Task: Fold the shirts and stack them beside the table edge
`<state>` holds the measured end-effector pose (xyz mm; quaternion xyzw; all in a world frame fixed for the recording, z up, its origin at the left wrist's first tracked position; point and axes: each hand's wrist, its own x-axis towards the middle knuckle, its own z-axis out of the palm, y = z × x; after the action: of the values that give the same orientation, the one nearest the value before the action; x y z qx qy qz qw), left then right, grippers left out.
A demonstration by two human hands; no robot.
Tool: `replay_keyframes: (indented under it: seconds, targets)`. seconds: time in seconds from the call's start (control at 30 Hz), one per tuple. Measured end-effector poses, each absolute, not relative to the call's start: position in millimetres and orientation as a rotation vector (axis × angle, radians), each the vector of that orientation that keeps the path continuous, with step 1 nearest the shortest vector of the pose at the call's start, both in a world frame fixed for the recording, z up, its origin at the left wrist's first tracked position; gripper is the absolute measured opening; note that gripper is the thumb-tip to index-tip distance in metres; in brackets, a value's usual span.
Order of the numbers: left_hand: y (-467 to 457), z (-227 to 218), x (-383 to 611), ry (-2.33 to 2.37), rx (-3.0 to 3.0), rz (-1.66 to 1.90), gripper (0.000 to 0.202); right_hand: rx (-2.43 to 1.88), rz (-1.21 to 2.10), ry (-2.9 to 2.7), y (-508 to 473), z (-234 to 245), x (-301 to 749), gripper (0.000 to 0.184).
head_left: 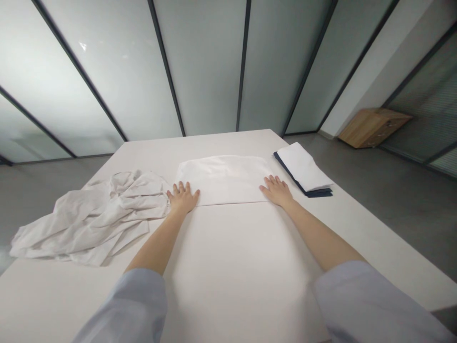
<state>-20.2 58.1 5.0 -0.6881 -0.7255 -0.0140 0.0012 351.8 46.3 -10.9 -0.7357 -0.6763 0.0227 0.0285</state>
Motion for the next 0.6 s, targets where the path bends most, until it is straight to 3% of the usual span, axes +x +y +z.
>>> replay_keyframes:
  seconds: [0.2, 0.33, 0.6]
  targets:
    - [34, -3, -22, -1.818, -2.465, -0.016, 0.071, -2.238, -0.176, -1.903, 63, -4, 366, 0.061]
    - [20, -3, -26, -1.462, -2.779, -0.003, 0.076, -2.199, -0.321, -1.801, 71, 9, 353, 0.046]
    - [7, 2, -3, -1.799, -2.660, -0.033, 0.079, -1.948, 0.039, -2.177, 49, 7, 250, 0.048]
